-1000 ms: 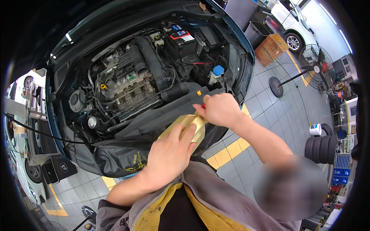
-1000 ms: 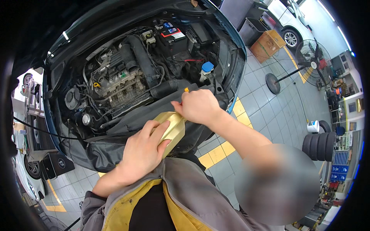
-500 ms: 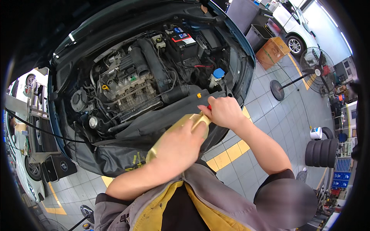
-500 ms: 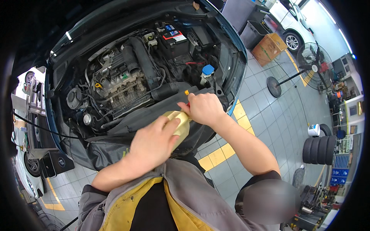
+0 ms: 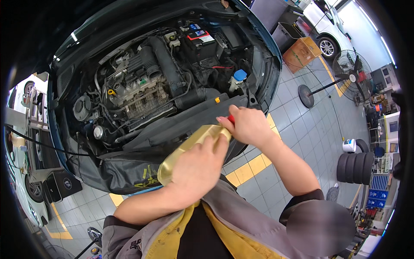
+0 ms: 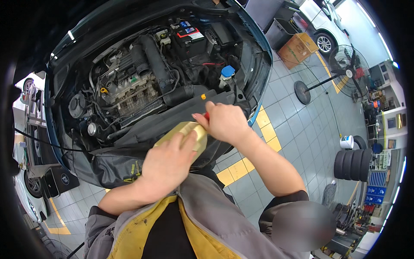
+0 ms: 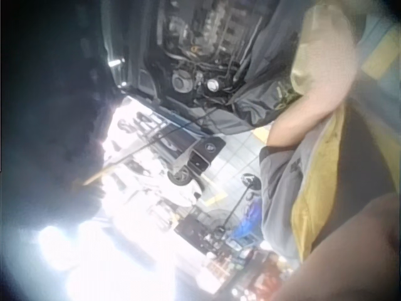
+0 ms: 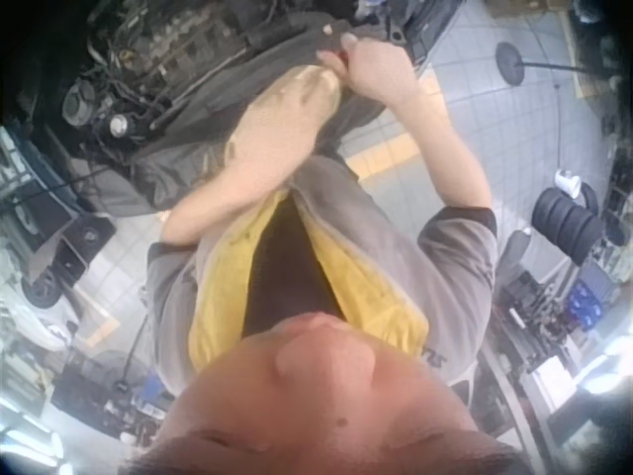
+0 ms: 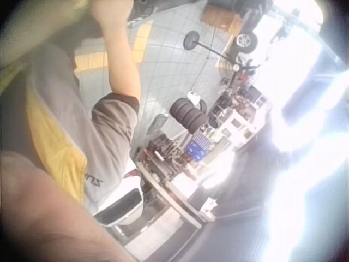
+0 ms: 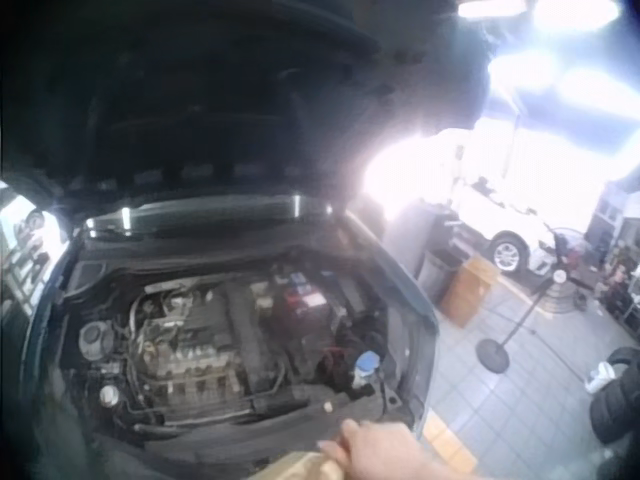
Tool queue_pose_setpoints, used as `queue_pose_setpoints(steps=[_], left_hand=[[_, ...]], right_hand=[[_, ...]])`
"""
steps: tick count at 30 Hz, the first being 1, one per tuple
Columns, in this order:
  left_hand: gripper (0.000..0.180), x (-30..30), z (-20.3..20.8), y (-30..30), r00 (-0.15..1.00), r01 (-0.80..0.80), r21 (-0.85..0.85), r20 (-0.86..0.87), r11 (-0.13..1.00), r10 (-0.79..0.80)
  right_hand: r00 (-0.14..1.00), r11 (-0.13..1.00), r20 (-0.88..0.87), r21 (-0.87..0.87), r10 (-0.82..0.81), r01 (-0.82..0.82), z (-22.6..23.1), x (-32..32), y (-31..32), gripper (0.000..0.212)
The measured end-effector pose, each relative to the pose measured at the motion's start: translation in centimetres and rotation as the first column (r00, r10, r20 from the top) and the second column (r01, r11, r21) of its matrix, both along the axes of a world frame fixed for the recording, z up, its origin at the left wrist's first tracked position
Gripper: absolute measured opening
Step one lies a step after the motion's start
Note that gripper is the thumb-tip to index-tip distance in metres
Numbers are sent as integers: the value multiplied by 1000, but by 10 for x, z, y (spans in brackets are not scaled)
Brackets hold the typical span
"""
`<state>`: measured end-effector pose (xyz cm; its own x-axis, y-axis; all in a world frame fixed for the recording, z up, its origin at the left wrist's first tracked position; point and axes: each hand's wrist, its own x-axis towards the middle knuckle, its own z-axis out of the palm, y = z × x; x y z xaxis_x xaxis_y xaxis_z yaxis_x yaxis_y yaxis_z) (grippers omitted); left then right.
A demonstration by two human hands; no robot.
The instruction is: The person opens a gold-colored motor oil container, removes the cap, and pours the oil into the engine's oil filler port. The person holds the container with both hands and tilts it to pour the oil into the engine.
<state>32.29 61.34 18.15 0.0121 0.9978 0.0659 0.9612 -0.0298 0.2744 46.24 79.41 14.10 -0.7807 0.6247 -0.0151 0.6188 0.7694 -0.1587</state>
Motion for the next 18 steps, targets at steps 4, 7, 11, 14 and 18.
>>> queue_pose_setpoints(steps=[4, 7, 11, 14, 18], left_hand=[[43, -11, 9, 14, 989, 79, -10, 122, 997, -77], [42, -46, 17, 25, 954, 178, 5, 245, 984, -174], [45, -96, 23, 38, 900, 341, -98, 321, 935, -294], [43, -78, 15, 33, 955, 240, -22, 187, 971, -231], [38, -15, -4, 18, 998, 8, 162, 62, 987, -18]], right_hand=[[999, 1000, 26, -2, -20, 20, -4, 8, 2, 49], [963, 981, -191, 58, 192, -184, -13, 24, 1, 28], [796, 860, -328, 147, 509, -489, -17, 27, 5, 13], [815, 887, -357, 112, 457, -448, -11, 12, 15, 12], [983, 993, -183, -108, 31, -51, -6, -5, 18, 30]])
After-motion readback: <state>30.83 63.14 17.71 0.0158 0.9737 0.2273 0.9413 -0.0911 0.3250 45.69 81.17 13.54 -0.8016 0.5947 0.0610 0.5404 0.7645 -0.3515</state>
